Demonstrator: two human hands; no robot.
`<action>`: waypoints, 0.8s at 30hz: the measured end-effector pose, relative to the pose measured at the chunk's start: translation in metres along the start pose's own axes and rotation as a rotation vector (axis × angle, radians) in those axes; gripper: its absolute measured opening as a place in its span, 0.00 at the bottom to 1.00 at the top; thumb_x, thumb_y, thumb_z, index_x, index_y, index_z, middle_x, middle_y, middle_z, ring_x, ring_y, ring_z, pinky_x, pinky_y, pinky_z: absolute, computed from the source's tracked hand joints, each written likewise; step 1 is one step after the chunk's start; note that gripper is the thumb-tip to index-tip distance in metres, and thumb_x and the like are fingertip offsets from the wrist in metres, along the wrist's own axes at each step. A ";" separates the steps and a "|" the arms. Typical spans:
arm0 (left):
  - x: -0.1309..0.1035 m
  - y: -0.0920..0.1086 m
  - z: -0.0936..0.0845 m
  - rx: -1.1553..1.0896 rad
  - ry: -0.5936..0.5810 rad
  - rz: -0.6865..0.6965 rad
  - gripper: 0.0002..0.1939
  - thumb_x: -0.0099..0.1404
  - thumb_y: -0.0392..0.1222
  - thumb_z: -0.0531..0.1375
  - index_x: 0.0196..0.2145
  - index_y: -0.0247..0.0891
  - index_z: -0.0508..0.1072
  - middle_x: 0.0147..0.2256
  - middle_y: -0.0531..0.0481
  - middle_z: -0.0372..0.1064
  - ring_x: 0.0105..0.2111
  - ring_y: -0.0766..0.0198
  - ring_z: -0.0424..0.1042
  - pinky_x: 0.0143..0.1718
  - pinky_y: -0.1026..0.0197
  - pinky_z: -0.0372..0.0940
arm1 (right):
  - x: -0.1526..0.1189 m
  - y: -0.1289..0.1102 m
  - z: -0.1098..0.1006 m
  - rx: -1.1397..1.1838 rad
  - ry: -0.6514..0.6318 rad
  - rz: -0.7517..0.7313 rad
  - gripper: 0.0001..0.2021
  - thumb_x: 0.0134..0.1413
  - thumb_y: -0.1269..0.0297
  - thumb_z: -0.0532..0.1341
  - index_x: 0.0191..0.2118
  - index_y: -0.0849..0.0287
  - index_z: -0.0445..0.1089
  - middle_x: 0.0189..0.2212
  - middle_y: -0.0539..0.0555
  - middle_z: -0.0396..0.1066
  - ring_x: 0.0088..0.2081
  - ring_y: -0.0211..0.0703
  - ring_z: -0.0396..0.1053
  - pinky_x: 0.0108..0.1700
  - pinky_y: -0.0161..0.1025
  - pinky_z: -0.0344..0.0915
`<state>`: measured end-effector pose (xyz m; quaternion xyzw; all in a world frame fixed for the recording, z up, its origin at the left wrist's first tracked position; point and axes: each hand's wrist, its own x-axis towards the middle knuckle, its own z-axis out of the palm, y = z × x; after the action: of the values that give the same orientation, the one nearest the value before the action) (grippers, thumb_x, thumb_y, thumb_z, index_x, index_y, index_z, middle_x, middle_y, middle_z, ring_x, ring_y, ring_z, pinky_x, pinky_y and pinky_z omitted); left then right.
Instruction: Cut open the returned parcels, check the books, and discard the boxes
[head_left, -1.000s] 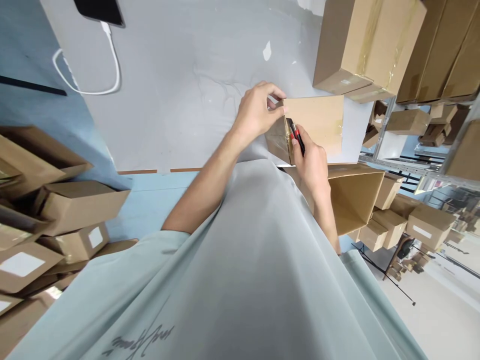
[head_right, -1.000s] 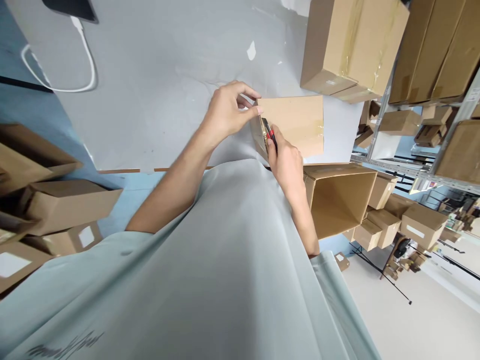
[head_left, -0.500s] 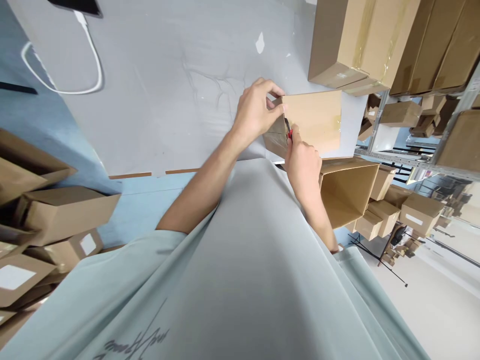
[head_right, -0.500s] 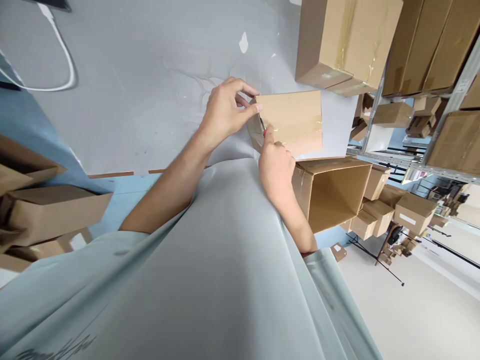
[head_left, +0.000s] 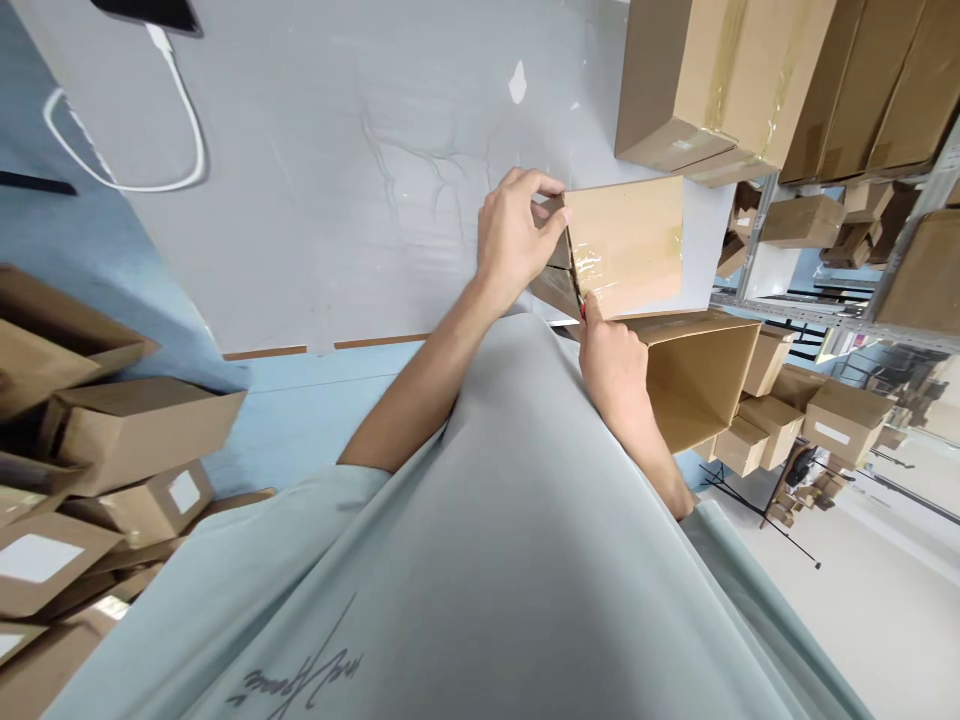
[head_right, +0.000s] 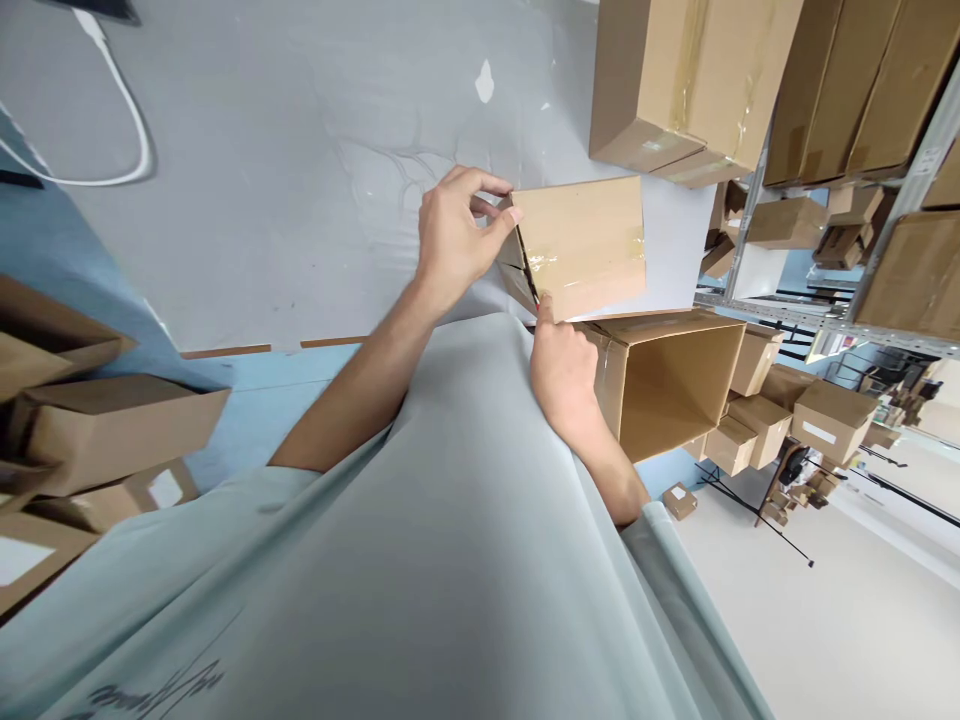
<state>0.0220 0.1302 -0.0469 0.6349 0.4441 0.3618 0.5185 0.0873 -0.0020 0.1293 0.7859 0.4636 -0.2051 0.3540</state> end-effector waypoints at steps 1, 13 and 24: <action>-0.001 0.000 0.000 -0.004 0.007 0.004 0.14 0.75 0.60 0.68 0.52 0.53 0.81 0.53 0.48 0.84 0.43 0.51 0.85 0.49 0.47 0.80 | -0.004 0.002 0.002 -0.001 -0.007 -0.002 0.30 0.83 0.67 0.51 0.84 0.56 0.56 0.48 0.68 0.86 0.46 0.57 0.86 0.52 0.50 0.78; -0.012 -0.002 -0.002 0.057 0.036 0.007 0.18 0.78 0.63 0.63 0.57 0.55 0.78 0.57 0.49 0.82 0.49 0.52 0.85 0.54 0.45 0.78 | -0.007 0.096 0.012 0.343 0.305 -0.018 0.29 0.83 0.56 0.49 0.79 0.57 0.67 0.47 0.64 0.88 0.43 0.59 0.86 0.46 0.45 0.76; -0.027 0.086 0.063 0.341 -0.045 0.106 0.16 0.84 0.59 0.56 0.58 0.58 0.80 0.69 0.48 0.73 0.76 0.40 0.64 0.79 0.26 0.58 | 0.073 0.187 0.039 0.536 0.364 -0.030 0.28 0.82 0.55 0.50 0.75 0.57 0.71 0.56 0.66 0.86 0.52 0.62 0.85 0.52 0.48 0.76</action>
<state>0.0868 0.0777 0.0252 0.7443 0.4530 0.2936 0.3932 0.2863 -0.0480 0.1237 0.8680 0.4604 -0.1810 0.0427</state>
